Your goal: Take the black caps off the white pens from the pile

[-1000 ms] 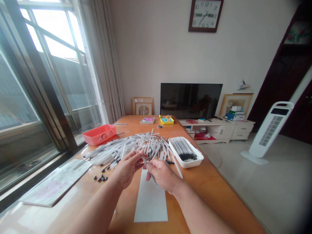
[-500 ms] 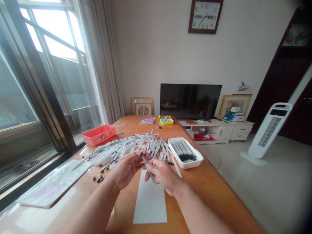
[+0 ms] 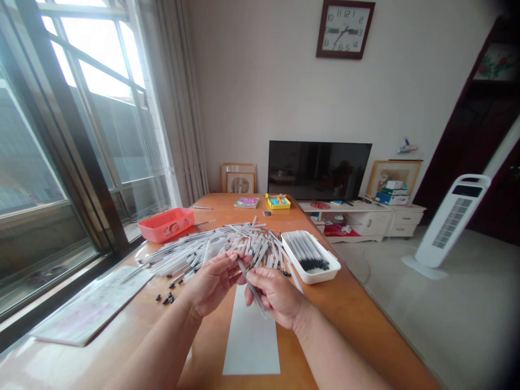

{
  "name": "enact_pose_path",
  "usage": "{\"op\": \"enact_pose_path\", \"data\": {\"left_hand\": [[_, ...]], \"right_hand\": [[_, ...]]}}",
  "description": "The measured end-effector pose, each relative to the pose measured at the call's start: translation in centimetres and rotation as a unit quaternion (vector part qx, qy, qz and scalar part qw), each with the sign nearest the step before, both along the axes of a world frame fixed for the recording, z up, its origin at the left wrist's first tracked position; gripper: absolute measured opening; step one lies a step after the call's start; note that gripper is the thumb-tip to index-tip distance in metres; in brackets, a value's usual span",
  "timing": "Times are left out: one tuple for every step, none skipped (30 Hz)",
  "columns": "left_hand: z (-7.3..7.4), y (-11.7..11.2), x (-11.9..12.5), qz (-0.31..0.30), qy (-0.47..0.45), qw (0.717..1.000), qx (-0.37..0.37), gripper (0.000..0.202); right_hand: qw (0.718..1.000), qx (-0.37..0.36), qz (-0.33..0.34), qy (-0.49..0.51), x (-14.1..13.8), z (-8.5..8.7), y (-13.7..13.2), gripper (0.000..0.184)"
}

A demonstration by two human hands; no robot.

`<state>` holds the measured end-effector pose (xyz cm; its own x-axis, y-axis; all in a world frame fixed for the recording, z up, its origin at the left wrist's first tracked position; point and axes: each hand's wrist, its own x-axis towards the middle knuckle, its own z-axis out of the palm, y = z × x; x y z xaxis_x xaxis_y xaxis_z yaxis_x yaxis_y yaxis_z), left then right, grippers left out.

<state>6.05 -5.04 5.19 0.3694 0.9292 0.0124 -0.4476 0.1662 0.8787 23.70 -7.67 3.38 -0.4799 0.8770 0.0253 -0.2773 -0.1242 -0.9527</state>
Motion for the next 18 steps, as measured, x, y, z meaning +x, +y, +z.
{"op": "enact_pose_path", "data": {"left_hand": [[0.0, 0.0, 0.1, 0.006, 0.0, 1.0, -0.005, 0.02], [0.0, -0.1, 0.2, 0.016, 0.003, 1.0, -0.01, 0.021], [-0.1, -0.1, 0.2, 0.027, 0.009, 1.0, -0.013, 0.021], [-0.3, 0.0, 0.3, 0.036, 0.017, 0.999, -0.013, 0.021], [-0.4, 0.0, 0.4, 0.041, 0.023, 0.999, -0.009, 0.02], [-0.6, 0.1, 0.4, 0.044, 0.027, 0.999, -0.002, 0.019], [-0.8, 0.2, 0.4, 0.046, 0.029, 0.999, 0.006, 0.018], [-0.9, 0.3, 0.4, 0.051, 0.031, 0.998, 0.012, 0.017], [-1.0, 0.3, 0.4, 0.059, 0.034, 0.998, 0.015, 0.017], [-1.1, 0.4, 0.3, 0.067, 0.04, 0.997, 0.015, 0.016], [-1.1, 0.4, 0.3, 0.073, 0.046, 0.996, 0.013, 0.016], [-1.1, 0.4, 0.3, 0.074, 0.05, 0.996, 0.01, 0.017], [-1.0, 0.4, 0.2, 0.07, 0.052, 0.996, 0.007, 0.018], [-0.9, 0.4, 0.2, 0.063, 0.051, 0.997, 0.005, 0.018], [-0.9, 0.3, 0.1, 0.054, 0.047, 0.997, 0.003, 0.019], [-0.8, 0.3, 0.1, 0.045, 0.042, 0.998, 0.002, 0.018], [-0.7, 0.3, 0.0, 0.037, 0.036, 0.999, 0.002, 0.018], [-0.6, 0.2, 0.0, 0.028, 0.029, 0.999, 0.002, 0.017]], "right_hand": [[1.0, -0.003, 0.002, 0.007, 0.0, 0.0, 0.0, 0.032], [1.0, -0.004, 0.002, 0.011, 0.0, 0.0, 0.0, 0.032], [1.0, -0.005, 0.0, 0.014, 0.0, -0.1, 0.0, 0.032], [1.0, -0.003, -0.002, 0.014, 0.0, -0.1, 0.0, 0.032], [1.0, -0.001, -0.003, 0.013, 0.0, -0.1, 0.0, 0.032], [1.0, 0.0, -0.005, 0.009, 0.0, -0.1, 0.0, 0.033], [1.0, 0.001, -0.007, 0.005, -0.1, -0.2, 0.0, 0.033], [1.0, 0.001, -0.011, -0.002, -0.1, -0.2, 0.0, 0.032], [1.0, 0.002, -0.017, -0.009, -0.2, -0.2, 0.0, 0.031], [1.0, 0.003, -0.026, -0.018, -0.2, -0.3, 0.0, 0.031], [0.999, 0.004, -0.035, -0.026, -0.2, -0.3, 0.0, 0.031], [0.998, 0.006, -0.042, -0.035, -0.3, -0.4, 0.0, 0.032], [0.998, 0.006, -0.045, -0.042, -0.3, -0.4, 0.1, 0.033], [0.998, 0.007, -0.044, -0.046, -0.3, -0.5, 0.1, 0.033], [0.998, 0.006, -0.039, -0.046, -0.2, -0.5, 0.1, 0.034], [0.999, 0.004, -0.031, -0.04, -0.2, -0.4, 0.1, 0.034], [0.999, 0.002, -0.022, -0.029, -0.1, -0.4, 0.1, 0.034], [1.0, -0.001, -0.013, -0.014, -0.1, -0.4, 0.1, 0.034]]}}
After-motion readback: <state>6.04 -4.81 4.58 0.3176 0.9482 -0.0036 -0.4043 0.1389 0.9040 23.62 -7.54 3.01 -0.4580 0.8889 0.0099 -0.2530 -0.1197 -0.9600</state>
